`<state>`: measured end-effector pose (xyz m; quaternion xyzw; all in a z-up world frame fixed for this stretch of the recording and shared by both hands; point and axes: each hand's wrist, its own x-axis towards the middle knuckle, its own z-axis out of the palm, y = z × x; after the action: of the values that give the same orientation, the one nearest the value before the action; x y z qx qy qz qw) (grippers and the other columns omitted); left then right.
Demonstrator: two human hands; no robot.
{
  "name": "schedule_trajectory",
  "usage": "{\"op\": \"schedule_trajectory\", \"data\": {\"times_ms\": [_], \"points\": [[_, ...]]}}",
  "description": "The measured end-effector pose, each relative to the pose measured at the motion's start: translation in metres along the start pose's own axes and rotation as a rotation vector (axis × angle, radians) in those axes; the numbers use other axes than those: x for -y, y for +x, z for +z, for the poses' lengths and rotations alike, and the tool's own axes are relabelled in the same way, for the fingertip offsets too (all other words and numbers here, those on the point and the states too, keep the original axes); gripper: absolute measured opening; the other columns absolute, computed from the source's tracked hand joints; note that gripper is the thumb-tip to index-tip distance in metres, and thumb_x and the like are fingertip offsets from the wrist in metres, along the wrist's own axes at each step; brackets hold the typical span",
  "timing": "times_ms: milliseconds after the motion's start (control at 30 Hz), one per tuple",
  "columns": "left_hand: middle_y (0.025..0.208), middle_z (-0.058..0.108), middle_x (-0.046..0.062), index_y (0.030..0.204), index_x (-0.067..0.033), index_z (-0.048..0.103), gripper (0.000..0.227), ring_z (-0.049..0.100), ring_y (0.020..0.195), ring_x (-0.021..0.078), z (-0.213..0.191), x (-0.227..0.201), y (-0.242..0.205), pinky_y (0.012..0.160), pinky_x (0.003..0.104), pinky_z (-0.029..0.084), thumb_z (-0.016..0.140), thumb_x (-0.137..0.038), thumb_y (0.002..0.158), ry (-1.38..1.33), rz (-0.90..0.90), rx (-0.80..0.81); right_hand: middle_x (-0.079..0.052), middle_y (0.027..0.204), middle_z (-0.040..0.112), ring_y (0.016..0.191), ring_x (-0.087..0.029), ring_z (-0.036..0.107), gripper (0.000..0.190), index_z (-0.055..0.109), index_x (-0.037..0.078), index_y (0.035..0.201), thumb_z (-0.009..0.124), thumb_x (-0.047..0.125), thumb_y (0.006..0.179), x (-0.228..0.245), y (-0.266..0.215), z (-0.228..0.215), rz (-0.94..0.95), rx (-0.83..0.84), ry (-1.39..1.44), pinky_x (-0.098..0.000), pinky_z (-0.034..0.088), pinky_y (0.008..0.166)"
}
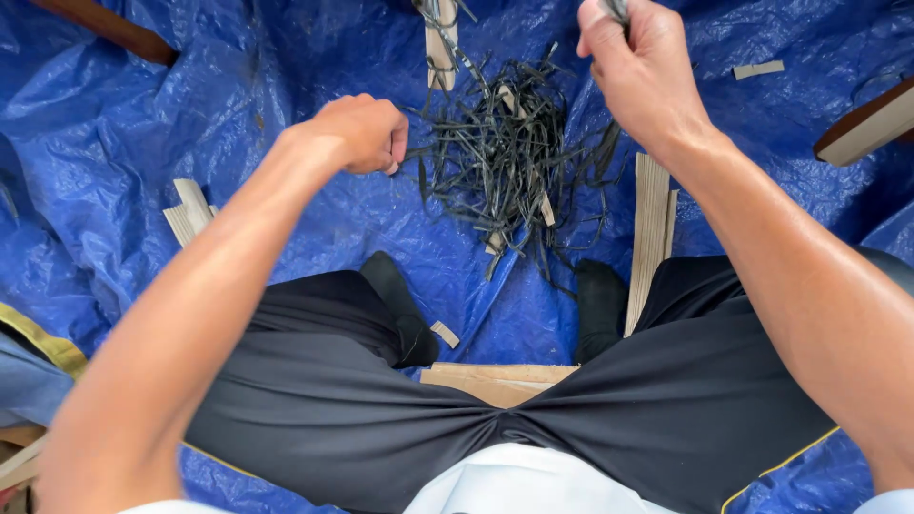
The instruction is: The recorder is sitting on a blue tarp and sorting through a pile of black plastic strips, picking them up and bundling them by hand.
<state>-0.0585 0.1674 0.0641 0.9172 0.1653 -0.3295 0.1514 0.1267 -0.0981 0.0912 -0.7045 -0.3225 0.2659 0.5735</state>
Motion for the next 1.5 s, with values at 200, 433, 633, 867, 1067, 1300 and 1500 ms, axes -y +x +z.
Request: {"op": "schedule_trajectory", "data": {"times_ms": [200, 433, 633, 867, 1067, 1300, 1500], "points": [[0.095, 0.078, 0.010, 0.097, -0.0074, 0.072, 0.016, 0.074, 0.091, 0.0266, -0.041, -0.022, -0.065, 0.078, 0.042, 0.056, 0.078, -0.012, 0.082, -0.225, 0.327, -0.298, 0.009, 0.079, 0.046, 0.071, -0.002, 0.040, 0.030, 0.060, 0.007, 0.099, 0.063, 0.032, 0.117, 0.004, 0.001, 0.011, -0.208, 0.044, -0.134, -0.0238, 0.034, 0.061], [0.093, 0.077, 0.010, 0.103, -0.0051, 0.076, 0.011, 0.075, 0.084, 0.0233, -0.053, -0.053, -0.070, 0.073, 0.037, 0.057, 0.075, -0.009, 0.092, -0.363, 0.601, -0.582, 0.008, 0.077, 0.051, 0.071, -0.003, 0.043, 0.021, 0.071, 0.007, 0.110, 0.067, 0.027, 0.108, 0.034, -0.014, 0.028, -0.139, 0.209, -0.183, -0.0245, 0.037, 0.062], [0.094, 0.077, 0.007, 0.107, -0.0018, 0.073, 0.014, 0.076, 0.087, 0.0151, -0.050, -0.065, -0.055, 0.076, 0.031, 0.060, 0.078, -0.007, 0.095, -0.632, 0.709, -0.687, 0.007, 0.080, 0.058, 0.073, -0.002, 0.047, 0.015, 0.072, 0.006, 0.108, 0.070, 0.021, 0.105, 0.030, -0.018, 0.035, -0.155, 0.265, -0.195, -0.0232, 0.041, 0.062], [0.091, 0.076, 0.003, 0.104, -0.0021, 0.071, 0.015, 0.075, 0.087, 0.0075, -0.052, -0.076, -0.053, 0.076, 0.024, 0.062, 0.082, -0.009, 0.096, -0.793, 0.686, -0.667, 0.004, 0.073, 0.046, 0.068, -0.003, 0.043, 0.021, 0.062, 0.004, 0.112, 0.074, 0.020, 0.104, 0.052, -0.017, 0.034, -0.206, 0.117, -0.181, -0.0217, 0.039, 0.060], [0.103, 0.072, 0.005, 0.117, -0.0016, 0.063, 0.021, 0.074, 0.094, 0.0107, -0.045, -0.068, -0.037, 0.084, 0.026, 0.064, 0.078, -0.008, 0.103, -1.109, 0.807, -0.557, 0.005, 0.078, 0.053, 0.071, -0.003, 0.044, 0.020, 0.065, 0.004, 0.108, 0.072, 0.022, 0.107, 0.040, -0.014, 0.031, -0.208, 0.180, -0.231, -0.0228, 0.038, 0.059], [0.105, 0.072, 0.007, 0.118, -0.0022, 0.063, 0.019, 0.076, 0.093, 0.0125, -0.046, -0.066, -0.030, 0.084, 0.027, 0.066, 0.076, -0.006, 0.104, -1.235, 0.831, -0.608, 0.006, 0.089, 0.061, 0.077, -0.002, 0.048, 0.016, 0.068, 0.005, 0.109, 0.059, 0.017, 0.112, 0.037, -0.011, 0.032, -0.217, 0.173, -0.141, -0.0230, 0.041, 0.066], [0.105, 0.073, 0.005, 0.121, -0.0016, 0.069, 0.018, 0.074, 0.092, 0.0112, -0.048, -0.067, -0.033, 0.084, 0.026, 0.064, 0.075, -0.008, 0.106, -1.198, 0.819, -0.694, 0.006, 0.089, 0.062, 0.077, -0.002, 0.049, 0.017, 0.070, 0.005, 0.108, 0.058, 0.016, 0.112, 0.039, -0.010, 0.036, -0.224, 0.154, -0.129, -0.0225, 0.041, 0.067]]}}
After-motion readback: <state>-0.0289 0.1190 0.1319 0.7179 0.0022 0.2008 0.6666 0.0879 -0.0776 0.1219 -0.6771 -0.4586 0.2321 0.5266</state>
